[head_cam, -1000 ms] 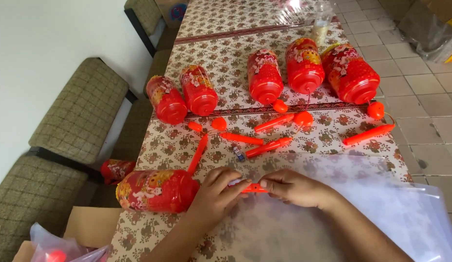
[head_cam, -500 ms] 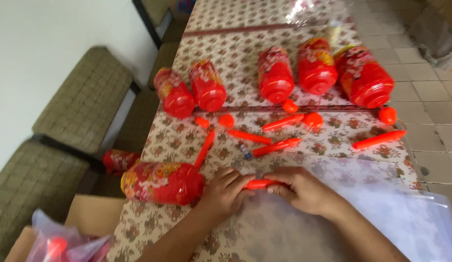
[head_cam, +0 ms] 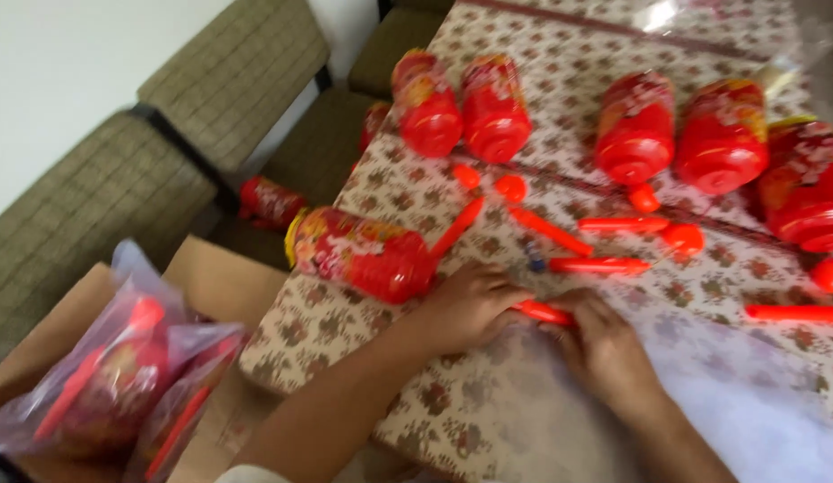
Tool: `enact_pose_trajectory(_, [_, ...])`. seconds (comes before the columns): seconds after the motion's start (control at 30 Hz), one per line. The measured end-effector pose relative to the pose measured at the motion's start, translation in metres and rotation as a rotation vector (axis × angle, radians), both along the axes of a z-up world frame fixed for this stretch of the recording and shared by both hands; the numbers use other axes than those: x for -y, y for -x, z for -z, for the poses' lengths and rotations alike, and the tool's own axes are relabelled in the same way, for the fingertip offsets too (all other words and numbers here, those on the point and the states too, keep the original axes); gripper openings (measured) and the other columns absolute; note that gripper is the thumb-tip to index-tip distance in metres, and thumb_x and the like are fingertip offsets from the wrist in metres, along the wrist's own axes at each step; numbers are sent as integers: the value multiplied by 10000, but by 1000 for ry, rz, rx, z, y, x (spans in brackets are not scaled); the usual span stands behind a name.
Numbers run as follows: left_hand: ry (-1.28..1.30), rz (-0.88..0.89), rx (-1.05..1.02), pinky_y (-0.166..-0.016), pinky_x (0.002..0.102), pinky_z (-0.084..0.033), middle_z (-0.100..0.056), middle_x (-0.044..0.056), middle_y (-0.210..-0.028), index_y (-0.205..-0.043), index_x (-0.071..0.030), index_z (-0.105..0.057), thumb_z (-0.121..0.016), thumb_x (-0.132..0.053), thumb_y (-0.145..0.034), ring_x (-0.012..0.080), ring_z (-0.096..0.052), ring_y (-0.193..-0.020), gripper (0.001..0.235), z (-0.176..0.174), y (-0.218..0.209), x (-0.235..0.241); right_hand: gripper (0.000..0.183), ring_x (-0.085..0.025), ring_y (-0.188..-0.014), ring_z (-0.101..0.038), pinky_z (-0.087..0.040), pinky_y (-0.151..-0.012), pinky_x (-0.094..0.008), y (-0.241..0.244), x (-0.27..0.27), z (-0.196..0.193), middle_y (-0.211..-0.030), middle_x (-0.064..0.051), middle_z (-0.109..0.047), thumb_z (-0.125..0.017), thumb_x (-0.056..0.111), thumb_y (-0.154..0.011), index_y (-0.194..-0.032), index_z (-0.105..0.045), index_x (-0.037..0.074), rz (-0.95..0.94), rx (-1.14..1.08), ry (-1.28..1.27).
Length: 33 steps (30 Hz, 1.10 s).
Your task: The person is seen bagging decorative red lanterns and then assembling orange plastic components, likely handles or frames, for the lanterns.
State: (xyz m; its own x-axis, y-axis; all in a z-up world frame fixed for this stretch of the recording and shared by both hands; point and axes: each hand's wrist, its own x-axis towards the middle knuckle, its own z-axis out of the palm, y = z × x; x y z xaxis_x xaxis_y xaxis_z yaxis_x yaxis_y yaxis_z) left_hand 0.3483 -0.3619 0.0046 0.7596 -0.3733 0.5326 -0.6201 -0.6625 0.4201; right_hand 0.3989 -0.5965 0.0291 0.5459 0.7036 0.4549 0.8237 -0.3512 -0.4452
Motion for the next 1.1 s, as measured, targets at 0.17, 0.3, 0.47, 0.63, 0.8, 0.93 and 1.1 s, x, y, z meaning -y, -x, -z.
enact_pose_trajectory(0.17, [12, 34, 53, -1011, 497, -538, -760, 108, -1130, -1225, -51, -680, -734, -207, -933, 308, -703, -1070, 335, -6, -1, -4, 381, -325, -1031, -669, -549, -869, -421, 4, -6, 3, -1189, -165, -676, -628, 239, -932, -1249, -613, 28, 44, -25, 129])
enact_pose_trajectory(0.3, [115, 103, 64, -766, 442, -549, -723, 163, -816, -1139, -14, -695, -660, -228, -972, 339, -712, -793, 274, -22, 4, -5, 319, -360, -1049, -715, -597, -890, -446, 0, -14, 23, -1056, -123, -741, -680, 297, -949, -1214, -727, 125, 140, 47, 112])
enact_pose_trajectory(0.47, [129, 73, 103, -740, 468, -566, -721, 175, -798, -1105, -18, -700, -706, -209, -955, 371, -710, -770, 243, -31, 5, -11, 267, -350, -917, -734, -610, -776, -447, -5, -19, 10, -988, -79, -734, -746, 301, -901, -1124, -714, 157, 153, 90, 85])
enact_pose_trajectory(0.63, [169, 48, 59, -743, 450, -565, -726, 157, -784, -1120, -26, -715, -685, -199, -973, 355, -702, -765, 229, -27, 2, -16, 399, -439, -902, -719, -596, -774, -528, 7, -34, -20, -1015, -206, -707, -715, 295, -924, -1266, -654, 100, 96, 195, 55])
enact_pose_trajectory(0.8, [163, 56, -5, -709, 469, -550, -721, 190, -773, -1134, 12, -715, -685, -176, -976, 384, -693, -733, 247, -43, 8, -12, 235, -339, -911, -740, -610, -764, -415, 0, -24, 8, -964, -145, -744, -710, 232, -911, -1104, -741, 102, 102, 234, 45])
enact_pose_trajectory(0.93, [166, 52, -26, -734, 460, -560, -738, 166, -801, -1133, -4, -729, -702, -168, -967, 361, -705, -756, 235, -35, 5, -10, 236, -340, -937, -737, -610, -775, -414, 3, -25, -9, -984, -140, -739, -712, 255, -920, -1102, -736, 107, 97, 250, 16])
enact_pose_trajectory(1.1, [150, 16, -50, -724, 457, -559, -729, 150, -792, -1112, -16, -734, -713, -200, -963, 357, -701, -759, 238, -39, 4, -12, 244, -334, -938, -717, -587, -803, -422, 3, -25, -6, -996, -120, -732, -689, 259, -941, -1114, -732, 93, 73, 247, -10])
